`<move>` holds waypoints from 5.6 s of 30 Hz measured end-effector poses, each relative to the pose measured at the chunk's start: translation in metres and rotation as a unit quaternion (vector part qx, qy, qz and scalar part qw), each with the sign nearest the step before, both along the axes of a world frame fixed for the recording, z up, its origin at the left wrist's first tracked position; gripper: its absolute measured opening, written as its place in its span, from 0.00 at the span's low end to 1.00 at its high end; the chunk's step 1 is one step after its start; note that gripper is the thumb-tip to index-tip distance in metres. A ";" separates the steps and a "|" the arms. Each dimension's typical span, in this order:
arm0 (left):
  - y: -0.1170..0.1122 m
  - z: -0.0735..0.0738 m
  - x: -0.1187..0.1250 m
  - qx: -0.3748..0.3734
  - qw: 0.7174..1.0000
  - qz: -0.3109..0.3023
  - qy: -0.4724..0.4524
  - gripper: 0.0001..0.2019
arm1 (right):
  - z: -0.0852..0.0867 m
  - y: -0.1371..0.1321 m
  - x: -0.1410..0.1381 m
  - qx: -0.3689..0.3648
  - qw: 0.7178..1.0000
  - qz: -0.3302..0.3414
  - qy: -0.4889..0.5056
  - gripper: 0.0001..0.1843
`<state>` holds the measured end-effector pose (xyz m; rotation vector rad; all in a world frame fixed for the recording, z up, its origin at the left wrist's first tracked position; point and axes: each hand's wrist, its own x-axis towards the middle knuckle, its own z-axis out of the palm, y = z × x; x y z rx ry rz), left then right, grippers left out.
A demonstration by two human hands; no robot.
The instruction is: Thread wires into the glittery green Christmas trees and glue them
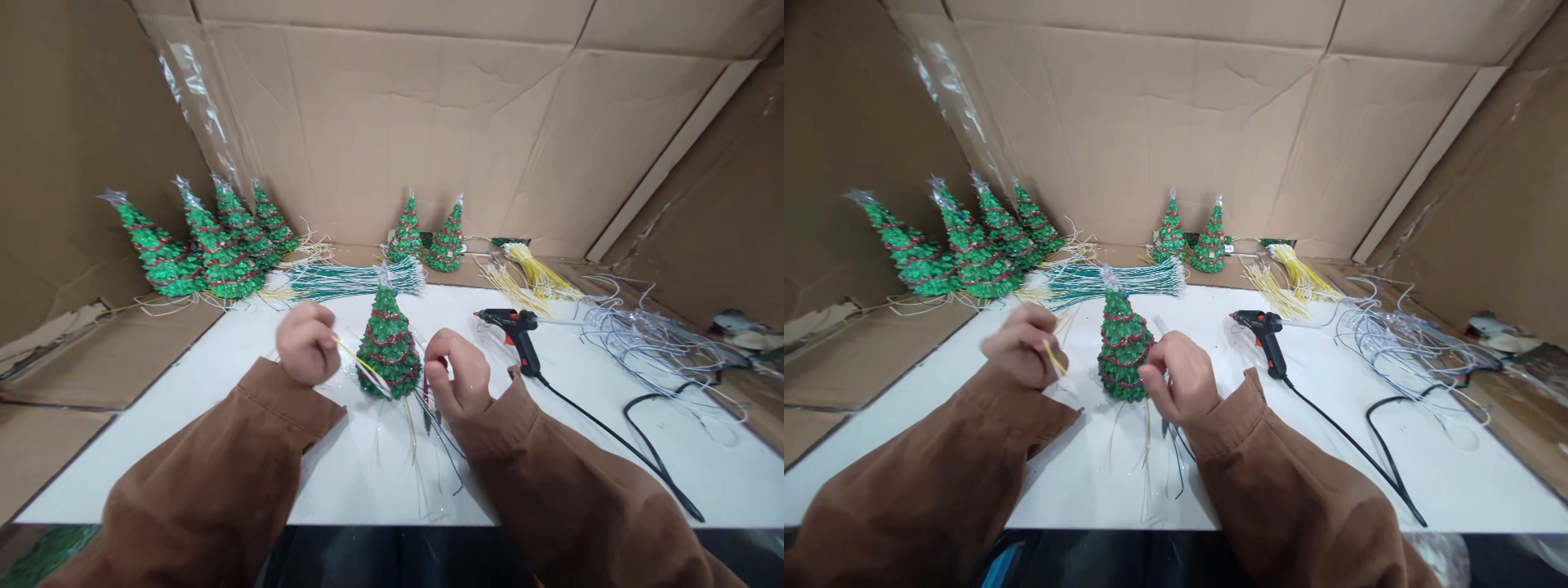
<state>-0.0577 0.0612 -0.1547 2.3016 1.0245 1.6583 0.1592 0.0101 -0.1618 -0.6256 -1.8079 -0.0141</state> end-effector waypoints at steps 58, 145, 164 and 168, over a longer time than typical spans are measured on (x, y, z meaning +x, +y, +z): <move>-0.019 0.024 0.040 -0.467 0.828 -0.201 -0.239 0.21 | -0.013 0.004 -0.011 -0.220 0.940 0.105 0.240 0.11; -0.008 0.022 0.040 -0.573 0.660 -0.181 -0.451 0.18 | 0.001 -0.011 -0.010 -0.043 0.993 -0.074 0.082 0.05; -0.021 0.010 0.061 -0.535 0.562 -0.209 -0.595 0.19 | -0.018 -0.008 -0.034 -0.520 0.817 0.132 0.210 0.17; -0.022 0.012 0.062 -0.533 0.579 -0.213 -0.579 0.21 | -0.014 -0.011 -0.036 -0.515 0.816 0.114 0.238 0.17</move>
